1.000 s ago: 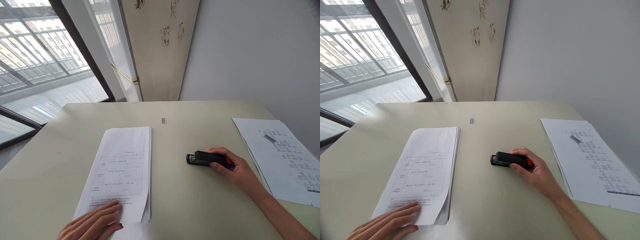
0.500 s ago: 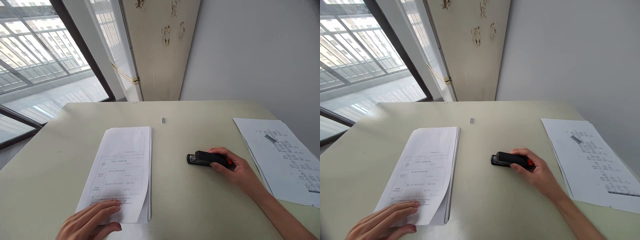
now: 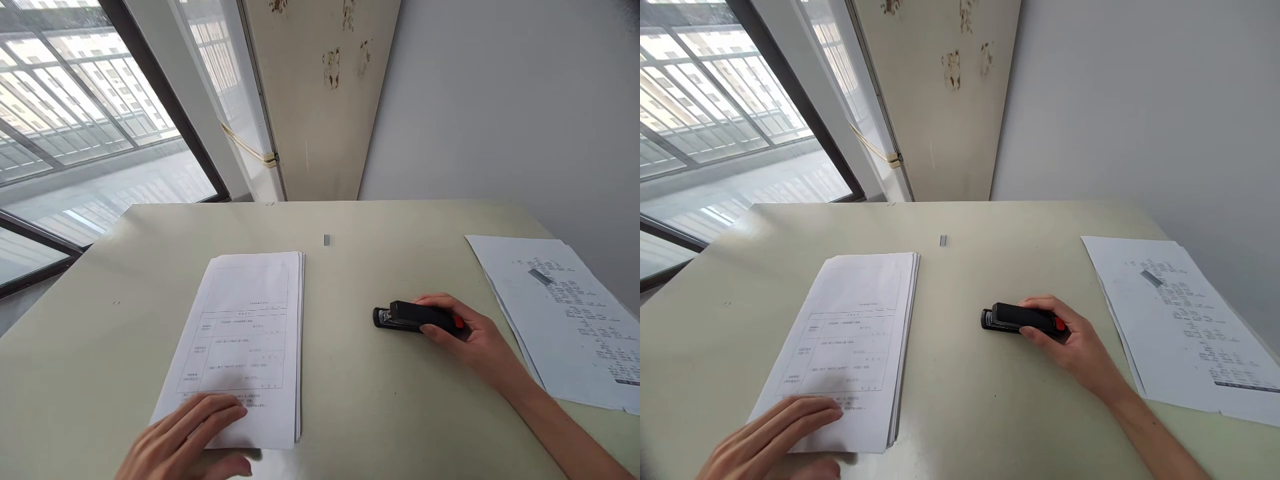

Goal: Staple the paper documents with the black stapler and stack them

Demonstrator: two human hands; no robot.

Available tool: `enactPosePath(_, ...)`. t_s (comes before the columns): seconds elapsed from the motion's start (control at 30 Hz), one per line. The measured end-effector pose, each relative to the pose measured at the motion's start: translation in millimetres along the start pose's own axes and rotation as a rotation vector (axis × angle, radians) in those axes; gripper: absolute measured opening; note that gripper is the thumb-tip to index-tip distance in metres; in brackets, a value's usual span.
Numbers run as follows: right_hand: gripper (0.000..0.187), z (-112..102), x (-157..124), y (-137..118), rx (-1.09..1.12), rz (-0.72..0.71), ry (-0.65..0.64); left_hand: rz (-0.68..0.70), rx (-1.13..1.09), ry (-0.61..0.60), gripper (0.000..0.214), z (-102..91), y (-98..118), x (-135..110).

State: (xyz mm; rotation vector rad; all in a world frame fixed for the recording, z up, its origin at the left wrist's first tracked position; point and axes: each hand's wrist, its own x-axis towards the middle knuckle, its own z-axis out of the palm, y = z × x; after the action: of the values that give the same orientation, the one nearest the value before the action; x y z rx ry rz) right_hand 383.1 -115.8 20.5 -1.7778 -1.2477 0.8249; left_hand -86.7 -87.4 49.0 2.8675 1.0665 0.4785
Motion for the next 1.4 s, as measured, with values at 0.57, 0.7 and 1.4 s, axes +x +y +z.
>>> enactPosePath(0.57, 0.044, -1.8, -0.6, -1.8, 0.007, 0.019, -0.026, -0.22, -0.149, -0.04, 0.026, 22.8, 73.1, 63.6)
enactPosePath(0.7, 0.045, -1.4, -0.8, -2.6, 0.018, 0.032, -0.019, -0.222, -0.218, -0.069, 0.029, 20.1, 66.9, 60.6)
enactPosePath(1.4, 0.038, -3.8, -1.2, -2.1, 0.004, 0.052, -0.047, -0.452, -0.507, -0.156, 0.023, 15.1, 50.2, 43.6)
